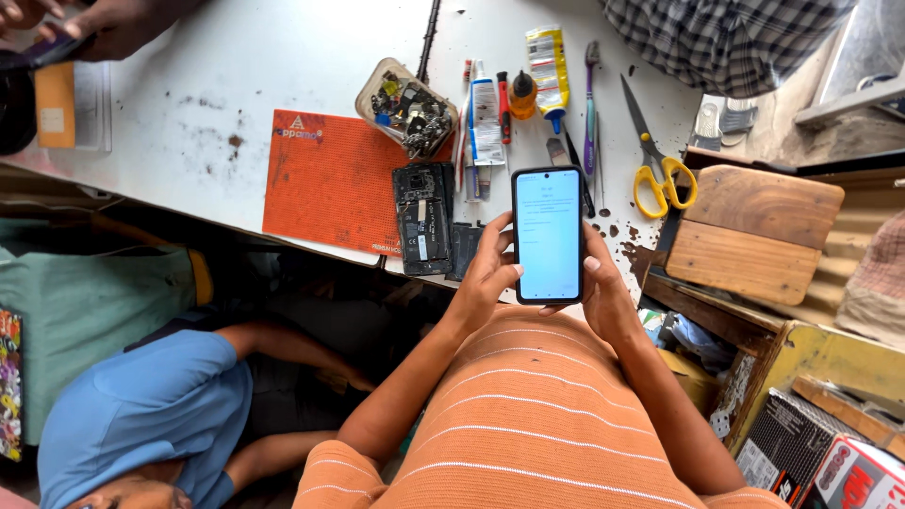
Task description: The person disassembles a smartphone, removes the back cover and camera module, and uses a screwdriver to unscrew components. They then reassemble the phone and test the screen by navigating the setup interface.
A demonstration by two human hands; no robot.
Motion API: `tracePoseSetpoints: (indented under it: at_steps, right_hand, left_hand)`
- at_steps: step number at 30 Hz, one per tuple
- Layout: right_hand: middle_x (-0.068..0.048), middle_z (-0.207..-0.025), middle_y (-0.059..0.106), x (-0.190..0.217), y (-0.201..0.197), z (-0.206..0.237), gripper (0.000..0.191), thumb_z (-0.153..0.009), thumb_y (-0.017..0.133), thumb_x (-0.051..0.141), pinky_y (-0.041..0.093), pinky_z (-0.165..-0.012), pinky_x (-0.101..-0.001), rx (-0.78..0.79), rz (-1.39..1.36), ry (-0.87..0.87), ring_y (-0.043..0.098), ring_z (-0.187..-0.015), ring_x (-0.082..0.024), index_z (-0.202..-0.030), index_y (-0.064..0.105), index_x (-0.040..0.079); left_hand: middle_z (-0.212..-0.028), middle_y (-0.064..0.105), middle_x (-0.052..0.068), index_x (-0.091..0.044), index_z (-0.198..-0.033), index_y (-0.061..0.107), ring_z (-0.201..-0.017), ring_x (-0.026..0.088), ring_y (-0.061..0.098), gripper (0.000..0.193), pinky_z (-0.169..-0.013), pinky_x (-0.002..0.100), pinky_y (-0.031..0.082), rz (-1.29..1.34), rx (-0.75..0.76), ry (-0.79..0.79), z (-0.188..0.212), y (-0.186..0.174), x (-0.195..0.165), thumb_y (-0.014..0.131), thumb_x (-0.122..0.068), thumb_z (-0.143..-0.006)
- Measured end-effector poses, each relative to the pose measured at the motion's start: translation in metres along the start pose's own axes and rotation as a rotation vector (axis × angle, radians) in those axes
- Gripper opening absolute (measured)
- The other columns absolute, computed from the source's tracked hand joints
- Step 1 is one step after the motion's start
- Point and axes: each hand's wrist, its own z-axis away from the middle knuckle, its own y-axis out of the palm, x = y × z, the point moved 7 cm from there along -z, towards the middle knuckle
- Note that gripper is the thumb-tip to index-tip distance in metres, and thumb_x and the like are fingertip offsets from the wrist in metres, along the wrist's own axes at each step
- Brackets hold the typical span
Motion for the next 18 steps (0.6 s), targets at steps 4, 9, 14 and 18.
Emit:
tracePoseSetpoints:
  at_steps: [4, 9, 14, 18]
  right_hand:
    - [-0.019, -0.168, 0.035, -0.003, 0.001, -0.001, 0.091, -0.094, 0.053, 0.043, 0.041, -0.118, -0.0358, 0.015, 0.160, -0.020, 0.046, -0.148, -0.024, -0.168, 0.020, 0.002]
    - [-0.016, -0.164, 0.037, -0.013, -0.010, 0.003, 0.084, -0.090, 0.042, 0.042, 0.042, -0.110, -0.0355, -0.089, 0.297, 0.126, 0.051, -0.136, -0.027, -0.163, 0.023, 0.006]
    - [-0.013, -0.157, 0.040, -0.010, -0.011, 0.000, 0.075, -0.096, 0.039, 0.042, 0.036, -0.110, -0.0325, -0.122, 0.417, 0.100, 0.046, -0.136, -0.026, -0.162, 0.027, 0.007]
    - [-0.009, -0.145, 0.042, -0.003, -0.014, 0.002, 0.071, -0.096, 0.038, 0.041, 0.037, -0.106, -0.0367, -0.172, 0.586, 0.083, 0.044, -0.132, -0.027, -0.160, 0.037, 0.010]
  left_hand:
    - [-0.149, 0.044, 0.022, -0.002, -0.158, 0.023, -0.122, 0.027, 0.058, 0.072, -0.080, 0.036, 0.062, 0.056, -0.059, -0.170, 0.001, -0.009, 0.020, 0.047, -0.021, -0.092]
    - [-0.140, 0.045, 0.019, -0.007, -0.155, 0.035, -0.119, 0.028, 0.058, 0.065, -0.083, 0.042, 0.063, 0.034, -0.125, -0.259, 0.000, -0.012, 0.037, 0.048, -0.024, -0.093]
    - [-0.137, 0.049, 0.015, -0.007, -0.154, 0.040, -0.117, 0.027, 0.060, 0.063, -0.083, 0.039, 0.063, -0.029, -0.182, -0.269, -0.001, -0.017, 0.046, 0.047, -0.025, -0.094]
    - [-0.132, 0.055, 0.016, -0.007, -0.153, 0.045, -0.112, 0.025, 0.061, 0.060, -0.079, 0.035, 0.060, -0.069, -0.198, -0.243, -0.004, -0.021, 0.049, 0.046, -0.025, -0.096]
